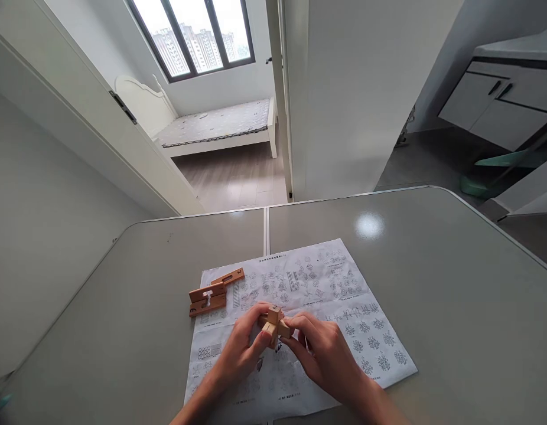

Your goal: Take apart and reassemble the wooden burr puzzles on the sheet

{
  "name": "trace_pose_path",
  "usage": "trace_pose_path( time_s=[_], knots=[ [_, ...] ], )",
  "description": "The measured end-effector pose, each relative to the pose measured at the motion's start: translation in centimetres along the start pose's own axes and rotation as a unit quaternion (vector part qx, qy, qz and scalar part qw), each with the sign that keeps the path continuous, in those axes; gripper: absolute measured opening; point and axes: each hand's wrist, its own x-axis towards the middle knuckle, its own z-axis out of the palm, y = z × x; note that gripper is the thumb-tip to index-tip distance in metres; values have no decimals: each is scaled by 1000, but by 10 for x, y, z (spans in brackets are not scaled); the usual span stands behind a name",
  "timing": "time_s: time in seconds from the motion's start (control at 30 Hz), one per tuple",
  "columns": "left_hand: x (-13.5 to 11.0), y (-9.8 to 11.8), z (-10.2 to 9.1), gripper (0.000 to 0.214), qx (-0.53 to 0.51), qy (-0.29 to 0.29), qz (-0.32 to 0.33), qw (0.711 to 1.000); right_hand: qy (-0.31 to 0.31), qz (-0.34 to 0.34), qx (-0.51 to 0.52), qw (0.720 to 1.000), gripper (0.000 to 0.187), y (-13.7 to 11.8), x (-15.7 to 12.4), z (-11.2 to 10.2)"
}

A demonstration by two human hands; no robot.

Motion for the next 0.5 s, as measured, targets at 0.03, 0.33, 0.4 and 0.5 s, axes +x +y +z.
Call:
trace_pose_path(
  time_s=[0.03,0.33,0.4,0.5],
  knots=[
    [0,0,0,54,5,3,-1,1000,2,2,0,1000,9,-1,0,0],
    [-1,1,1,51,-7,-3,-3,1000,9,1,1,1000,13,-1,0,0],
    [-1,0,1,52,-9,2,-3,1000,8,2,3,1000,14,-1,-1,0],
    [-1,1,1,53,-14,3,0,1000,3,9,5,1000,14,0,-2,1]
  ],
)
